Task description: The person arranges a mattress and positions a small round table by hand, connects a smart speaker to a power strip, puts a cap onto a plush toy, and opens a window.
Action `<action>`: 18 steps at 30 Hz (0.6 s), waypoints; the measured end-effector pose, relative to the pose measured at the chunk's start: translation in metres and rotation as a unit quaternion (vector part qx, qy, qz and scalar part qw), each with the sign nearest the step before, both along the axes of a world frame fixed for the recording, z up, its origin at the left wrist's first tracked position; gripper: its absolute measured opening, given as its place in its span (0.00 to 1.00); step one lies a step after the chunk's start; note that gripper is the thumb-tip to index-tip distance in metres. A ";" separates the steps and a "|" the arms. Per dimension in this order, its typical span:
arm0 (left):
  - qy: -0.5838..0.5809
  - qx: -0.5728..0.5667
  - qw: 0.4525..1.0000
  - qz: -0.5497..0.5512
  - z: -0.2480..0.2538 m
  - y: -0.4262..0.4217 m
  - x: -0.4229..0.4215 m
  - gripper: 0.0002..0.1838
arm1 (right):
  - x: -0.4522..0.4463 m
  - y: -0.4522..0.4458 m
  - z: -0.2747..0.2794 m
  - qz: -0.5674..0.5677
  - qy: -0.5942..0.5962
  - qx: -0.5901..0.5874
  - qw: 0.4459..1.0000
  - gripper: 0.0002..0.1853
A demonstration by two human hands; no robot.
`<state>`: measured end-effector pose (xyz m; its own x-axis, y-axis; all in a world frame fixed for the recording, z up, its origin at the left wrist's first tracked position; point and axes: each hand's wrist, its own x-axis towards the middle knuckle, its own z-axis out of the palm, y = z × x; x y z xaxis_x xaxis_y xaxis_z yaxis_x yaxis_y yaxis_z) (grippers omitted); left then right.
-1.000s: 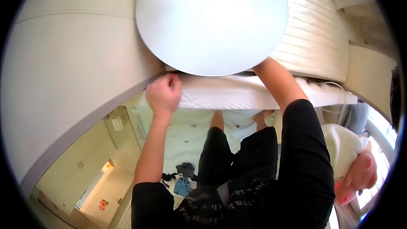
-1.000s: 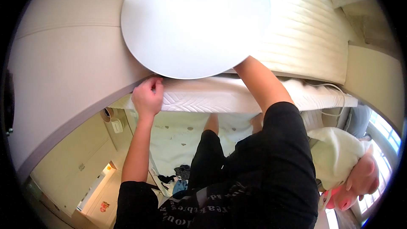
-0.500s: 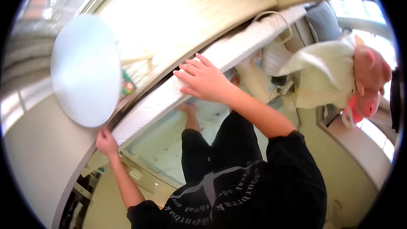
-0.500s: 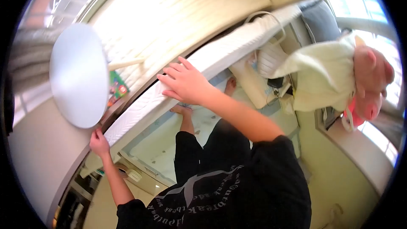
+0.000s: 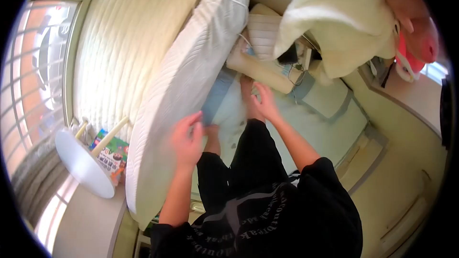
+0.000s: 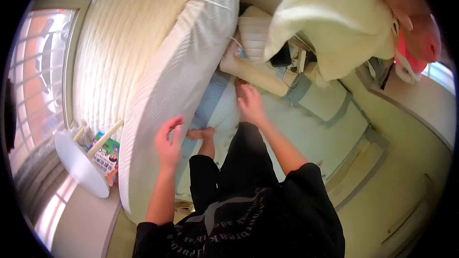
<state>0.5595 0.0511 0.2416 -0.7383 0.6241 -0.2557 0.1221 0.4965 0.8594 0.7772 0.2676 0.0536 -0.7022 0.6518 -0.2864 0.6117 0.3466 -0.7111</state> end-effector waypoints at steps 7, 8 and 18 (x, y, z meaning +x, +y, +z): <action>-0.224 -0.004 0.974 -0.023 -0.110 0.108 0.042 0.16 | 0.088 0.120 -0.099 -0.199 -0.088 0.071 0.973 0.42; -0.244 -0.009 0.970 -0.015 -0.123 0.116 0.048 0.16 | 0.091 0.133 -0.113 -0.223 -0.087 0.079 0.968 0.45; -0.308 -0.150 0.934 -0.101 -0.213 0.149 0.109 0.15 | 0.086 0.226 -0.213 -0.311 -0.083 0.016 0.947 0.62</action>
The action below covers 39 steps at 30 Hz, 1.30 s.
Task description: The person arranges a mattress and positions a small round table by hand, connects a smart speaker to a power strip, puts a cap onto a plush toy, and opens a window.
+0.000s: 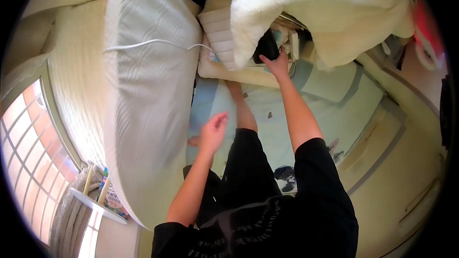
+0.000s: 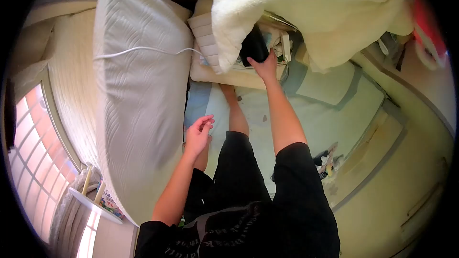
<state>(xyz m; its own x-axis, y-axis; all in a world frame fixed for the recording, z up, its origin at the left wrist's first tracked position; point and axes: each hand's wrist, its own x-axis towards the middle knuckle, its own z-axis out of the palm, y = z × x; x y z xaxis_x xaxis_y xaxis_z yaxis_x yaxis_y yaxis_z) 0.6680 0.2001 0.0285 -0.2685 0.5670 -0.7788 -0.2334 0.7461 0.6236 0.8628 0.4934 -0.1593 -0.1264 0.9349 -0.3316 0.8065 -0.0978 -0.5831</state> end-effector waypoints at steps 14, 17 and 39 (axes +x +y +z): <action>-0.079 0.000 0.996 -0.047 -0.076 0.116 0.028 0.23 | -0.003 0.032 0.006 -0.045 0.177 -0.166 0.969 0.64; -0.112 0.011 0.994 -0.007 -0.069 0.152 0.021 0.33 | 0.003 0.024 0.028 -0.114 0.248 -0.230 0.934 0.63; -0.439 0.014 0.861 0.256 -0.047 0.082 -0.015 0.51 | 0.071 -0.052 0.102 -0.288 0.205 -0.190 0.916 0.27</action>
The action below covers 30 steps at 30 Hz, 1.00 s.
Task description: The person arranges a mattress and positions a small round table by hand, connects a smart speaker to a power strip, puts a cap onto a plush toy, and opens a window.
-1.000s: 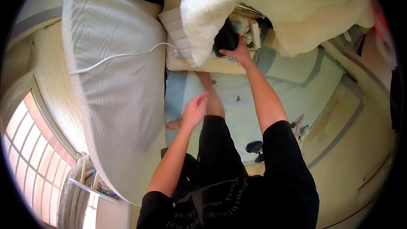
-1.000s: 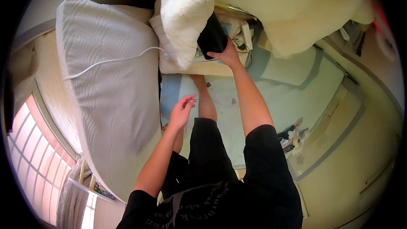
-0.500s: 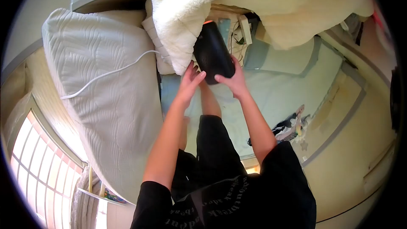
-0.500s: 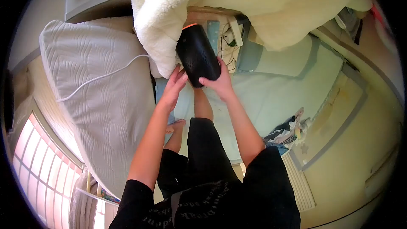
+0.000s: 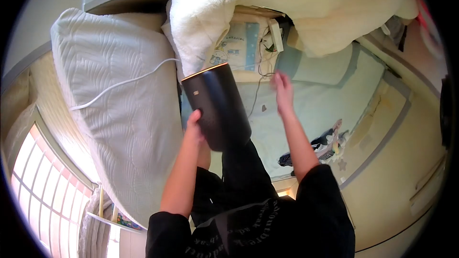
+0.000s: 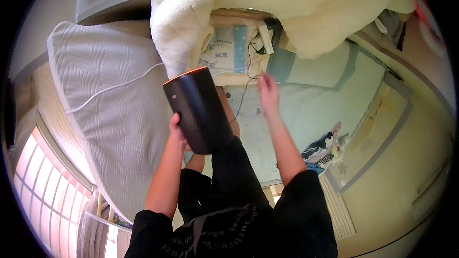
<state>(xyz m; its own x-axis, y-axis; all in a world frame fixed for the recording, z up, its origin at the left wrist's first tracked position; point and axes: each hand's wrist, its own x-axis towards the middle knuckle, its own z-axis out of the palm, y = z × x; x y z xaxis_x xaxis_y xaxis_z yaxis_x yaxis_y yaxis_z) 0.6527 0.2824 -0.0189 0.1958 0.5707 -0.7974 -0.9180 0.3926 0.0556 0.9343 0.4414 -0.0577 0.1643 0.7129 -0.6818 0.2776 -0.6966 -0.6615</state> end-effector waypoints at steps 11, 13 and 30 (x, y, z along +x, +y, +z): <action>-0.240 0.109 0.947 0.183 0.114 -0.031 -0.014 0.53 | -0.021 0.169 -0.121 0.286 -0.425 0.163 0.843 0.29; -0.250 0.107 0.940 0.207 0.128 -0.035 -0.017 0.45 | -0.020 0.173 -0.128 0.294 -0.430 0.145 0.841 0.28; -0.268 0.329 0.866 0.265 0.242 -0.113 -0.064 0.40 | 0.015 0.031 0.112 0.147 -0.237 0.302 0.912 0.19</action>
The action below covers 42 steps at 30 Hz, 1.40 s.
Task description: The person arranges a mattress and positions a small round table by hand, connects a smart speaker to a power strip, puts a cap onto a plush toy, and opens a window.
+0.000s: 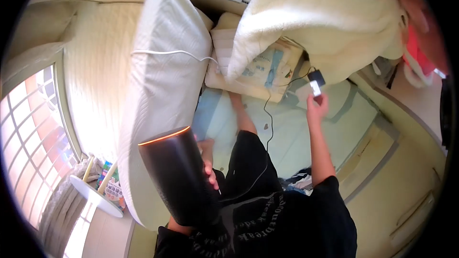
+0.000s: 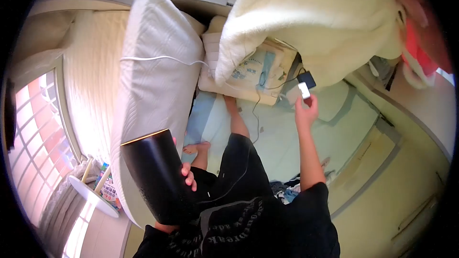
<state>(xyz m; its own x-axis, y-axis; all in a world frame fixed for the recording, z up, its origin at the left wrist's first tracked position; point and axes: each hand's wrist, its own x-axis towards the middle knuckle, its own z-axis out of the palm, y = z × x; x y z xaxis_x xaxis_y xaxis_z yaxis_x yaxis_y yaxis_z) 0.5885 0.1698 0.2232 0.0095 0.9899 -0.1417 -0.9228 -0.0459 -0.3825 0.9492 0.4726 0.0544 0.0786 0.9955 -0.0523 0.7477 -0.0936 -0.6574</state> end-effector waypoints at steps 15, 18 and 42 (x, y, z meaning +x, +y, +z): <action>0.142 0.029 0.973 0.179 0.209 -0.154 -0.038 0.44 | -0.101 -0.061 0.300 0.201 0.284 0.037 0.937 0.20; 0.176 0.047 0.959 0.218 0.233 -0.193 -0.041 0.44 | -0.128 -0.069 0.354 0.273 0.320 0.072 0.904 0.21; 0.249 0.088 0.825 0.499 0.310 -0.418 0.016 0.42 | -0.381 -0.124 0.703 0.392 0.688 0.104 0.602 0.18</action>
<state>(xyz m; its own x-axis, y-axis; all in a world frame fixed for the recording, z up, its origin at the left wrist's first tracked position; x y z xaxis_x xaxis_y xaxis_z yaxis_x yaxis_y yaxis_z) 0.6047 -0.2482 0.5328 -0.8398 0.4745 0.2639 -0.5031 -0.8628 -0.0493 0.5685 0.3484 0.7574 -0.3952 0.6954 0.6001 -0.7566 0.1240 -0.6420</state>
